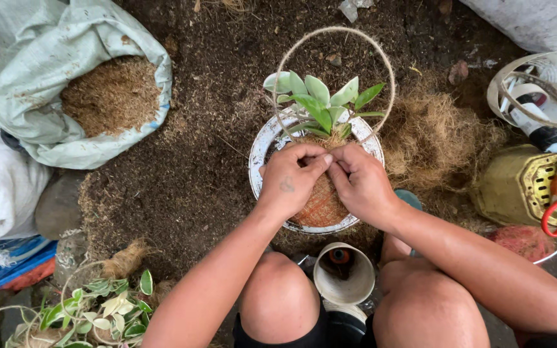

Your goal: The person arranges a small plant into a coconut husk planter, securing it with twine and adjusting the leaves. They then use scissors to trim excess twine from the finished arrangement.

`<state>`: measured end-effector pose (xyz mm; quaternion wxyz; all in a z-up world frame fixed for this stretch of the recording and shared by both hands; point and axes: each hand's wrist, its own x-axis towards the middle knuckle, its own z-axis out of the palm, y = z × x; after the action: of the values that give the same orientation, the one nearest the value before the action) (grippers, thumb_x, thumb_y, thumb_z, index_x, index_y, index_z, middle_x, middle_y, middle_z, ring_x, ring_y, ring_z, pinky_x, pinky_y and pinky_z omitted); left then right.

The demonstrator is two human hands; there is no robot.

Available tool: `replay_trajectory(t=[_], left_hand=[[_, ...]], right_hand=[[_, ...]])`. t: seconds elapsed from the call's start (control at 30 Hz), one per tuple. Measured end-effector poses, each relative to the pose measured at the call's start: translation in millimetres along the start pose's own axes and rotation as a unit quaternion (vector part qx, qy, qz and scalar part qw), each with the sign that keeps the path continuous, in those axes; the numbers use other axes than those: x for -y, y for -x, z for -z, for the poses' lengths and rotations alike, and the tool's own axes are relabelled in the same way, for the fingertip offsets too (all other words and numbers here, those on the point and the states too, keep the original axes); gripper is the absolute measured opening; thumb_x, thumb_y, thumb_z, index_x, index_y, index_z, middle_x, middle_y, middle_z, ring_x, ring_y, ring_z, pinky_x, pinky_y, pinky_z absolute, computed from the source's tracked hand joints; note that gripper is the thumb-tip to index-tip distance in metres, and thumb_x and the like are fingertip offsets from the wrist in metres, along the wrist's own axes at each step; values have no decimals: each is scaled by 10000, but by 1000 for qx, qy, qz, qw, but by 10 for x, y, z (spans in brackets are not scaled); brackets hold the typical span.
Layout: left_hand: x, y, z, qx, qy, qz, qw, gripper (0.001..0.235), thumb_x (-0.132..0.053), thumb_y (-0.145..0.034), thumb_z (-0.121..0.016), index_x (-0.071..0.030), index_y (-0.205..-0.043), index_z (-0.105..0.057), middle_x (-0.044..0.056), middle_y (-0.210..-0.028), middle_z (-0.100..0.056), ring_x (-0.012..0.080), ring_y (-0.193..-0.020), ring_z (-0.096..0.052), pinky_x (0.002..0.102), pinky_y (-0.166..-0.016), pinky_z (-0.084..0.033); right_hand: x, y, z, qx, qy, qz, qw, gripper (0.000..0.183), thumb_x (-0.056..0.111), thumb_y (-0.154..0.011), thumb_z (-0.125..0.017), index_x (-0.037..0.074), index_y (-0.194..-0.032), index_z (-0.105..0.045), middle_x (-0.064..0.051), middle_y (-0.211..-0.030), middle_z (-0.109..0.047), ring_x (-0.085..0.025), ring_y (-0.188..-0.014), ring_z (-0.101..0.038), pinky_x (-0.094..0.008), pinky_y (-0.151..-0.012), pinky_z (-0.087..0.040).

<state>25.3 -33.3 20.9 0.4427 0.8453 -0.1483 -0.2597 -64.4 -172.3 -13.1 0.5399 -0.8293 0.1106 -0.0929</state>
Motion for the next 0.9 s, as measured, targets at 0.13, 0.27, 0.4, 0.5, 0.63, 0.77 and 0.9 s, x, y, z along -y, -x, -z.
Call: replay_trajectory(t=[0.13, 0.27, 0.4, 0.5, 0.63, 0.77, 0.9], left_hand=[[-53, 9, -36, 8, 35, 37, 999, 150, -222, -914, -719, -89, -958, -773, 42, -923, -782, 147, -833, -705, 314, -831, -526], [-64, 24, -62, -11, 6, 61, 998, 142, -211, -940, -680, -83, -956, -740, 54, -859, -770, 157, -743, -696, 329, -775, -546], [-25, 56, -94, -43, -18, 12, 999, 114, -174, -963, -665, -64, -982, -688, 75, -894, -729, 220, -789, -681, 379, -791, -537], [20, 72, -69, -55, -27, -51, 997, 84, -136, -979, -652, -53, -993, -664, 81, -927, -723, 248, -866, -683, 399, -830, -525], [53, 74, 1, -5, -10, -130, 991, 63, -86, -1000, -610, -58, -995, -666, 67, -935, -765, 242, -862, -718, 423, -865, -496], [32, -11, 100, 82, 59, -150, 984, 68, -80, -1020, -593, -56, -986, -647, 68, -906, -739, 227, -821, -738, 387, -788, -587], [17, -119, 81, 46, -67, -187, 979, 36, -51, -993, -589, -37, -967, -608, 111, -877, -696, 281, -801, -689, 415, -732, -548]], right_hand=[[-13, 18, -12, 1, 6, -20, 1000, 83, 53, -947, -704, 14, -1007, -662, -138, -857, -636, -247, -728, -643, -355, -655, -519], [4, 21, -34, -12, -5, -34, 999, 85, 59, -938, -712, 16, -995, -664, -126, -846, -638, -231, -717, -639, -351, -643, -518], [2, 22, -38, -9, -39, -82, 996, 92, 94, -951, -695, 22, -1004, -671, -107, -823, -655, -191, -696, -632, -344, -623, -517], [-54, 82, 12, 16, -86, -25, 996, 170, 55, -1029, -548, 0, -1185, -589, -81, -958, -653, -128, -855, -634, -298, -747, -534], [-140, 140, -16, 7, -206, -86, 975, 160, 48, -1077, -476, 21, -1236, -478, -44, -956, -554, -95, -862, -523, -254, -743, -475], [-127, 148, -65, -5, -263, -82, 961, 180, 13, -1069, -456, 32, -1246, -426, -20, -955, -515, -79, -858, -481, -240, -735, -437], [-79, 123, -60, -7, -185, -95, 978, 166, -1, -1049, -462, 43, -1207, -435, -11, -912, -510, -77, -801, -477, -237, -678, -435]])
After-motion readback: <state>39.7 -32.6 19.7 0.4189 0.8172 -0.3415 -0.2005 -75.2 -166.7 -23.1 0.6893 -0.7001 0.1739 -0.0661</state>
